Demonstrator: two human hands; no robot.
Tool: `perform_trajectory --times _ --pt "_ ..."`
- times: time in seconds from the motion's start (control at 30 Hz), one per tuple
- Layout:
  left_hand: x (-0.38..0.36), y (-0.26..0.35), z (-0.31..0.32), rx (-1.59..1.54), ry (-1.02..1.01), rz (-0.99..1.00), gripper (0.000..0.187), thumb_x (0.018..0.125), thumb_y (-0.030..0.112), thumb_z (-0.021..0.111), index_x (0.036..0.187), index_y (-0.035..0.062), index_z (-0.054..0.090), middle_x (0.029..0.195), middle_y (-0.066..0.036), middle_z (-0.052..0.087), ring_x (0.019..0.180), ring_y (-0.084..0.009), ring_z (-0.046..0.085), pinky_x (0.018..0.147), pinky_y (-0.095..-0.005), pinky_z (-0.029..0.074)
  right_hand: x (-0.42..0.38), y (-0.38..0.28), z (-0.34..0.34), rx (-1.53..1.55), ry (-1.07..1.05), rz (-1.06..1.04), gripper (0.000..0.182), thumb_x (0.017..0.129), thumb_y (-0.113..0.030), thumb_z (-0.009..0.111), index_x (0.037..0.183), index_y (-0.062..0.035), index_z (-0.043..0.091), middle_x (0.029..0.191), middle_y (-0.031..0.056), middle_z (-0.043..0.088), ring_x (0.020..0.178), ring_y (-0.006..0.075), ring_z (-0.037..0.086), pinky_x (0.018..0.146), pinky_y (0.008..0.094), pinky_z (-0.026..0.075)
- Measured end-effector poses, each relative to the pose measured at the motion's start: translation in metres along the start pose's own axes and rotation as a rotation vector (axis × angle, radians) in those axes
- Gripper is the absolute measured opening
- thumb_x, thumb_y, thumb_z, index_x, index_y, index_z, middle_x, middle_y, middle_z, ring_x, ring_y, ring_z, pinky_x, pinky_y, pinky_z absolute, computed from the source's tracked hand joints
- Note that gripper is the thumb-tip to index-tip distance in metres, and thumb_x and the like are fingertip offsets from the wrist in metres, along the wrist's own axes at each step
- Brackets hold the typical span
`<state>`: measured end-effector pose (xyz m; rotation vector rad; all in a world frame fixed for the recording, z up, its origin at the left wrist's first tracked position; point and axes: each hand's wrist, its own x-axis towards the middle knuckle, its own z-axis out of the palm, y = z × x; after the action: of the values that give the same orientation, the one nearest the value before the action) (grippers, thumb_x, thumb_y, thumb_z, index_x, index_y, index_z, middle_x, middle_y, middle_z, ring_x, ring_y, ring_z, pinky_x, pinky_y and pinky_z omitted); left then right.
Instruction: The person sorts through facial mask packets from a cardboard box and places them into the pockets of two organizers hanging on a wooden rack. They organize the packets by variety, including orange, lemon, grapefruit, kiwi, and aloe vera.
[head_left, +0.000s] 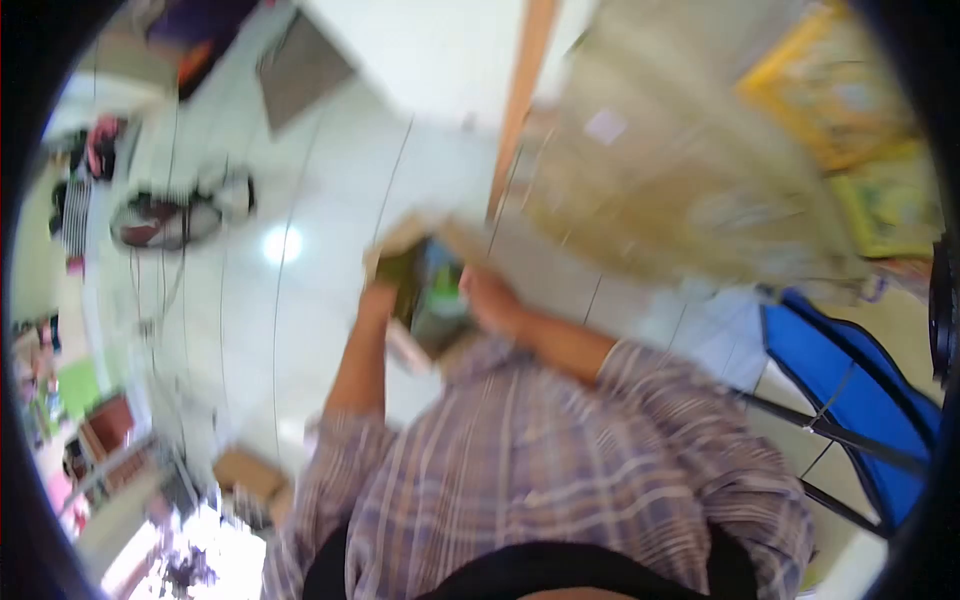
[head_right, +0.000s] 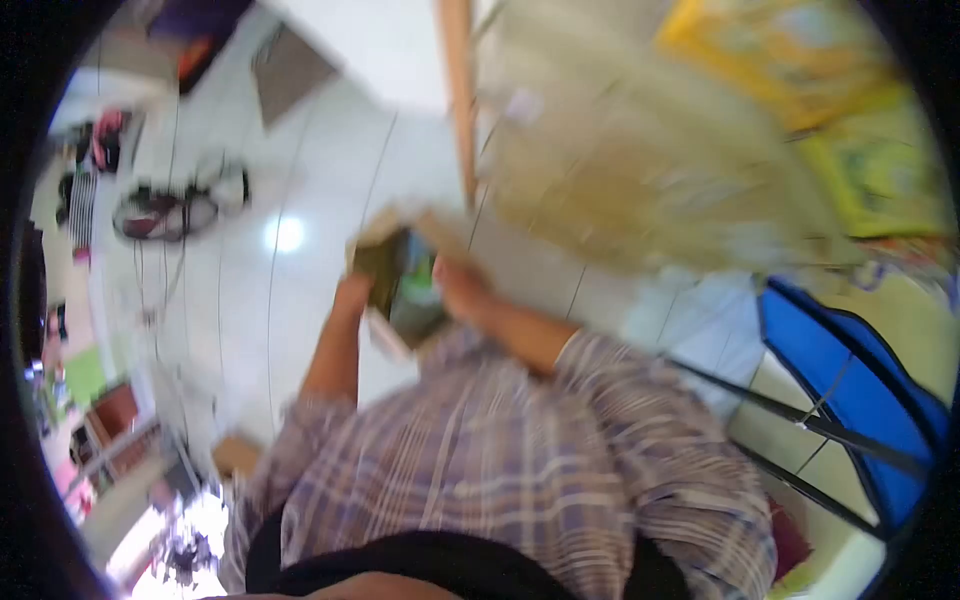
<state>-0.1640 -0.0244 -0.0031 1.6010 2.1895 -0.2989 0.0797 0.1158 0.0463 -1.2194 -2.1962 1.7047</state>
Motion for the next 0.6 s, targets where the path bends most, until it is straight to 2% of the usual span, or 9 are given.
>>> perform_trajectory --times 0.03,0.07,0.13,0.23,0.3,0.33,0.4,0.5,0.6 --pt "-0.014 0.012 -0.028 -0.064 0.113 -0.037 0.030 0.094 0.024 0.045 0.092 0.0086 0.071 0.091 -0.019 0.069 0.084 -0.0351 0.067 0.073 -0.0485 0.053 0.006 0.007 -0.003 -0.131 0.010 -0.106 0.006 0.084 -0.007 0.056 0.090 -0.0062 0.056 0.088 0.0191 0.060 0.091 0.0338 0.059 0.082 0.0440 0.046" --pt "-0.015 0.004 -0.036 -0.088 -0.045 -0.094 0.031 0.093 0.027 0.048 0.094 0.0060 0.071 0.089 -0.019 0.069 0.084 -0.0376 0.067 0.075 -0.0483 0.053 0.009 0.007 -0.003 -0.071 -0.010 -0.030 0.015 0.083 -0.013 0.062 0.096 -0.0057 0.057 0.095 0.0191 0.061 0.095 0.0344 0.059 0.085 0.0434 0.046" --pt "-0.032 0.033 -0.089 -0.670 0.144 -0.440 0.027 0.088 0.022 0.055 0.093 -0.0007 0.068 0.087 -0.023 0.068 0.087 -0.0412 0.065 0.077 -0.0489 0.051 0.000 -0.044 -0.042 -0.126 -0.203 -0.092 0.045 0.081 -0.022 0.071 0.119 -0.0041 0.055 0.109 0.0203 0.060 0.101 0.0360 0.058 0.089 0.0422 0.046" --pt "-0.055 0.108 -0.181 -0.682 0.315 -0.301 0.026 0.091 0.017 0.049 0.104 -0.0002 0.063 0.091 -0.026 0.067 0.087 -0.0463 0.063 0.077 -0.0513 0.049 -0.008 -0.063 -0.038 -0.004 -0.135 -0.333 0.062 0.084 -0.025 0.071 0.136 -0.0040 0.043 0.114 0.0179 0.059 0.106 0.0330 0.058 0.093 0.0430 0.045" --pt "-0.078 0.145 -0.238 -0.670 0.369 -0.043 0.033 0.095 0.018 0.046 0.119 -0.0012 0.057 0.088 -0.026 0.066 0.083 -0.0474 0.064 0.074 -0.0497 0.051 -0.021 -0.107 -0.043 0.577 -0.224 -0.396 0.076 0.087 -0.032 0.070 0.145 -0.0056 0.028 0.122 0.0148 0.056 0.114 0.0274 0.056 0.096 0.0416 0.046" --pt "-0.090 0.167 -0.268 -0.968 0.300 -0.057 0.042 0.097 0.019 0.045 0.135 0.0004 0.049 0.101 -0.026 0.067 0.096 -0.0429 0.065 0.083 -0.0433 0.052 -0.029 -0.123 -0.061 0.567 -0.213 -0.428 0.076 0.087 -0.032 0.070 0.145 -0.0056 0.028 0.122 0.0148 0.056 0.114 0.0274 0.056 0.096 0.0416 0.046" --pt "-0.093 0.182 -0.294 -0.875 0.362 0.212 0.048 0.097 0.017 0.047 0.143 0.0057 0.043 0.120 -0.024 0.062 0.114 -0.0352 0.061 0.096 -0.0378 0.048 -0.050 -0.141 -0.109 0.799 -0.525 -0.260 0.088 0.089 -0.045 0.066 0.152 -0.0148 0.013 0.132 0.0110 0.050 0.121 0.0257 0.053 0.095 0.0427 0.050" --pt "-0.101 0.211 -0.334 -0.665 0.540 0.577 0.045 0.094 0.013 0.052 0.139 0.0060 0.049 0.135 -0.021 0.054 0.127 -0.0322 0.052 0.103 -0.0364 0.043 -0.062 -0.142 -0.140 1.065 -0.320 -0.287 0.068 0.096 -0.040 0.059 0.148 -0.0134 0.025 0.131 0.0099 0.051 0.118 0.0236 0.054 0.087 0.0367 0.055" --pt "-0.106 0.219 -0.357 -0.731 0.411 0.695 0.044 0.090 0.008 0.058 0.133 0.0019 0.053 0.136 -0.021 0.053 0.130 -0.0324 0.050 0.103 -0.0376 0.043 -0.102 -0.184 -0.204 0.992 0.002 -0.236 0.041 0.102 -0.034 0.048 0.133 -0.0073 0.045 0.115 0.0108 0.060 0.099 0.0223 0.065 0.070 0.0332 0.059"
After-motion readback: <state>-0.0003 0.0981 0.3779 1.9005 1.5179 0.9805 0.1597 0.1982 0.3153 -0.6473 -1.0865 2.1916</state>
